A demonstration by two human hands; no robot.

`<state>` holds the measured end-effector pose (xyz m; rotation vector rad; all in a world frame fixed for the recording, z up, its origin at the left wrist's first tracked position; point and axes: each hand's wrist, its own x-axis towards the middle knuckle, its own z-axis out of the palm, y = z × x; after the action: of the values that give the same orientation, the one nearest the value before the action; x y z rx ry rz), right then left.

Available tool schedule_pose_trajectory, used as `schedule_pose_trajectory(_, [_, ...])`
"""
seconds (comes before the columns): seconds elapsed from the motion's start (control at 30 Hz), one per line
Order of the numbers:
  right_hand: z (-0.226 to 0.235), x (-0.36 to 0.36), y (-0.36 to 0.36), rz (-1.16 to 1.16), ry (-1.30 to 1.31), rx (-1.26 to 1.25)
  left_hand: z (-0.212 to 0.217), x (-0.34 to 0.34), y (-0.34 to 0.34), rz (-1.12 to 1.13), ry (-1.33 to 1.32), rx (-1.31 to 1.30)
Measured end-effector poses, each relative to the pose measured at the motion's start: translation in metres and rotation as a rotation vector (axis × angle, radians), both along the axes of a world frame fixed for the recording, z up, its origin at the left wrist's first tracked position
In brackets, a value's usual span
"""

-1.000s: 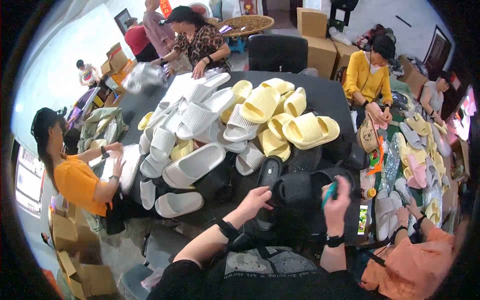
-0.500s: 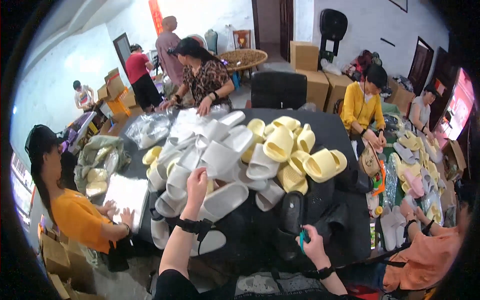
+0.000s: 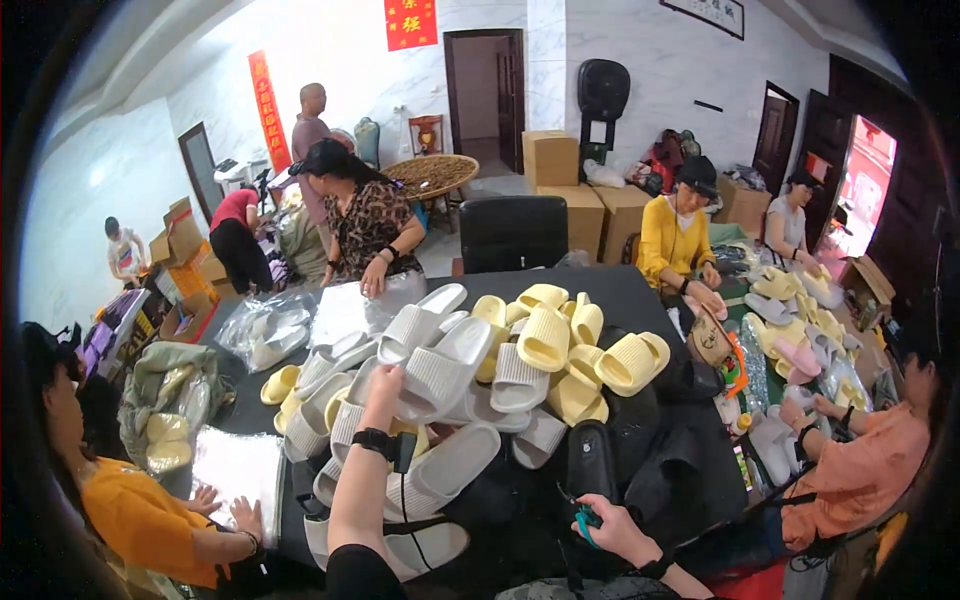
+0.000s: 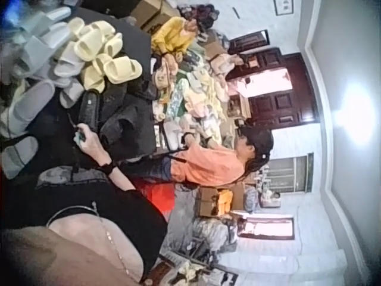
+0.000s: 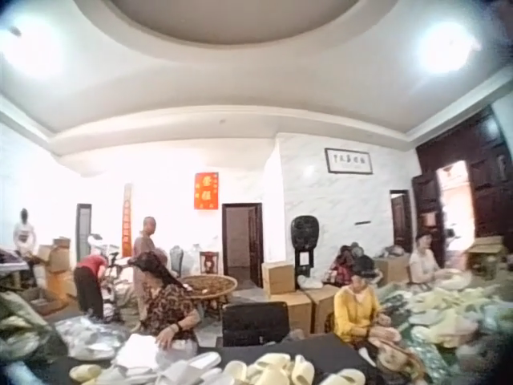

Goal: The recorder is inspecting and trimming excess material from a large pile of finished sandals and slides at a manufacturing table.

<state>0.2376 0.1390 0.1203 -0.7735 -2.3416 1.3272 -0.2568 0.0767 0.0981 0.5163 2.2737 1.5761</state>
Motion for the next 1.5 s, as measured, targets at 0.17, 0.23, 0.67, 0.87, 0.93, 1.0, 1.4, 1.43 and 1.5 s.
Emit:
schedule_pose_trajectory(0.17, [0.0,0.005,0.0,0.005,-0.017,-0.016,0.018,0.018,0.007,-0.044,-0.265,0.546])
schedule_pose_trajectory(0.23, [0.0,0.005,0.003,0.078,-0.088,0.002,0.03,0.028,0.012,-0.052,-0.299,0.64])
schedule_pose_trajectory(0.67, [-0.013,0.003,0.023,0.025,0.163,-0.102,0.103,0.202,-0.003,-0.36,-0.523,0.787])
schedule_pose_trajectory(0.87, [-0.03,0.003,0.034,0.069,0.227,-0.348,0.057,0.256,-0.048,-0.207,-0.595,0.761])
schedule_pose_trajectory(0.93, [-0.028,0.001,0.034,0.101,0.21,-0.397,0.045,0.264,-0.064,-0.165,-0.617,0.763])
schedule_pose_trajectory(1.0, [-0.025,-0.003,0.033,0.131,0.201,-0.515,0.036,0.272,-0.077,-0.124,-0.606,0.775])
schedule_pose_trajectory(1.4, [-0.026,-0.049,0.034,0.492,0.157,-0.663,0.018,0.289,-0.101,0.091,-0.467,0.786])
schedule_pose_trajectory(1.43, [-0.028,-0.054,0.035,0.52,0.16,-0.615,0.019,0.288,-0.101,0.066,-0.456,0.809])
schedule_pose_trajectory(1.5, [-0.029,-0.062,0.031,0.518,0.166,-0.599,0.022,0.288,-0.1,0.085,-0.496,0.81])
